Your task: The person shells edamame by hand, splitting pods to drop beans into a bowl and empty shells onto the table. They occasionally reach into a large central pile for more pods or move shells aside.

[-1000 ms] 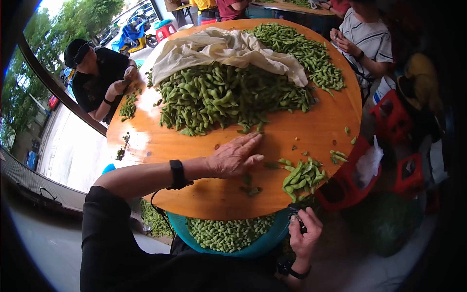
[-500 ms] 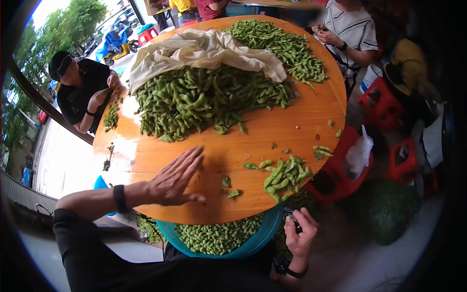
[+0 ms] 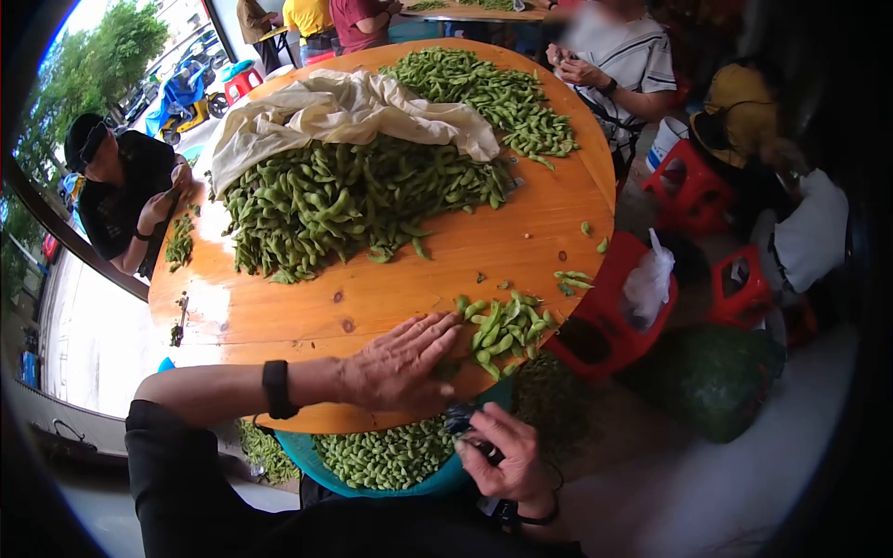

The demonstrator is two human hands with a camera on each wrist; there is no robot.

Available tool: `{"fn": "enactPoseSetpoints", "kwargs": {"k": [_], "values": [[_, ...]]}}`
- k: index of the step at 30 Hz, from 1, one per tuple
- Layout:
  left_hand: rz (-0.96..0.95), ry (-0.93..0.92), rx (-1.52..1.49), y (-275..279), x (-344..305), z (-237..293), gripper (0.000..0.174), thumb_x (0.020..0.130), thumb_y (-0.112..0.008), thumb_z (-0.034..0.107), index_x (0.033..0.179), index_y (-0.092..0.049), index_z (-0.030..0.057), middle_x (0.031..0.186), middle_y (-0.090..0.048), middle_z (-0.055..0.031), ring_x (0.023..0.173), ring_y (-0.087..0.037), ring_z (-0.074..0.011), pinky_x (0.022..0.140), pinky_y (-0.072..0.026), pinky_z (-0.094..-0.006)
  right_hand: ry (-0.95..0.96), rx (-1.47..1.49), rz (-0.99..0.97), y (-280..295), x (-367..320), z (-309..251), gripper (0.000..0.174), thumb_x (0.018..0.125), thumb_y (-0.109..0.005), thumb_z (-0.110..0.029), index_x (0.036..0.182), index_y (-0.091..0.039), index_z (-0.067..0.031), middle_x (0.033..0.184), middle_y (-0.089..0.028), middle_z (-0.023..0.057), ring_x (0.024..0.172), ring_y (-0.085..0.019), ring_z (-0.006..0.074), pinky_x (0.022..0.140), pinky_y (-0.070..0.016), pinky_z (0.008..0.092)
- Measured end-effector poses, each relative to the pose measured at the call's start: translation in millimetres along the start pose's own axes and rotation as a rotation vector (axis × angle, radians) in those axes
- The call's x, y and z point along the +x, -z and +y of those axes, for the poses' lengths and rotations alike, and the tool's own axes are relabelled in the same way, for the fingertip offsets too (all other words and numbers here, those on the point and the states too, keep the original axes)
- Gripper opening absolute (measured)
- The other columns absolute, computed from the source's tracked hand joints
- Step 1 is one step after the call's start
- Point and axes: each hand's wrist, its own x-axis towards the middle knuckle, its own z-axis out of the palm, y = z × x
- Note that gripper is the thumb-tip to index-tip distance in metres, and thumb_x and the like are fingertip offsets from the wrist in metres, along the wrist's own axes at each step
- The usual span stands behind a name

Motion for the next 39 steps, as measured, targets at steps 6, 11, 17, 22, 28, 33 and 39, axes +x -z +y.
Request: {"fn": "enactPoseSetpoints", "kwargs": {"k": [6,11,17,22,28,33,39], "values": [[0.306,0.266,-0.112,46,-21,-4,0.011,0.09,-0.065,0.009,0.097,-0.068,0.002,0.087,-0.07,-0.013,0.082,-0.07,-0.0307,0.071,-0.0564,-0.0372,0.001,0.111,-0.253,-34,10,-4,0.023,0.082,-0.07,-0.002,0.104,-0.064,0.005,0.086,-0.06,0.0141,0.068,-0.062,0.0266,0.061,-0.049,0.0328],[0.258,0.686,-0.147,64,-75,5,0.017,0.094,-0.062,0.012,0.082,-0.066,0.0005,0.056,-0.057,-0.0091,0.045,-0.049,-0.0182,0.044,-0.0402,-0.0327,0.047,0.251,-0.38,-111,36,-8,0.026,0.089,-0.061,-0.002,0.114,-0.062,0.0043,0.098,-0.061,0.0181,0.081,-0.065,0.0345,0.07,-0.0518,0.0382],[0.592,0.694,-0.341,65,-129,31,0.011,0.096,-0.053,0.004,0.097,-0.062,-0.0003,0.061,-0.053,-0.0052,0.05,-0.045,-0.013,0.049,-0.0391,-0.0292,-0.002,0.114,-0.207,-127,78,33,0.021,0.093,-0.057,-0.007,0.111,-0.064,0.001,0.108,-0.064,0.017,0.092,-0.068,0.031,0.077,-0.0553,0.034],[0.684,0.687,-0.454,39,-162,32,0.016,0.093,-0.05,-0.003,0.106,-0.059,-0.0008,0.077,-0.059,-0.0076,0.059,-0.054,-0.0134,0.055,-0.0433,-0.0271,-0.03,-0.095,0.047,-63,113,57,0.02,0.094,-0.054,0.001,0.111,-0.062,0.0057,0.101,-0.063,0.0123,0.079,-0.068,0.0169,0.068,-0.0565,0.0268],[0.886,0.705,-0.332,7,-185,22,0.013,0.09,-0.051,-0.005,0.097,-0.061,-0.0011,0.069,-0.057,-0.0074,0.063,-0.06,-0.0175,0.06,-0.0464,-0.0281,-0.169,-0.213,0.442,30,117,116,0.024,0.092,-0.052,0.004,0.113,-0.062,0.0061,0.101,-0.064,0.0124,0.082,-0.068,0.0176,0.072,-0.0565,0.028],[1.067,0.842,-0.424,-3,-186,19,0.01,0.093,-0.053,-0.002,0.097,-0.062,-0.0012,0.067,-0.053,-0.0039,0.064,-0.056,-0.0138,0.061,-0.0445,-0.026,-0.229,-0.43,0.853,99,90,120,0.024,0.095,-0.052,-0.006,0.113,-0.062,0.0069,0.097,-0.069,0.0126,0.084,-0.067,0.0171,0.075,-0.0543,0.0285],[1.315,0.844,-0.772,-4,-191,17,0.012,0.099,-0.054,0.004,0.107,-0.06,-0.0022,0.075,-0.055,-0.0005,0.067,-0.05,-0.0071,0.061,-0.0399,-0.0206,-0.066,-0.016,-0.042,-77,78,5,0.022,0.088,-0.05,0.01,0.107,-0.061,0.0042,0.095,-0.064,0.0111,0.08,-0.067,0.0169,0.07,-0.056,0.0289]]}}
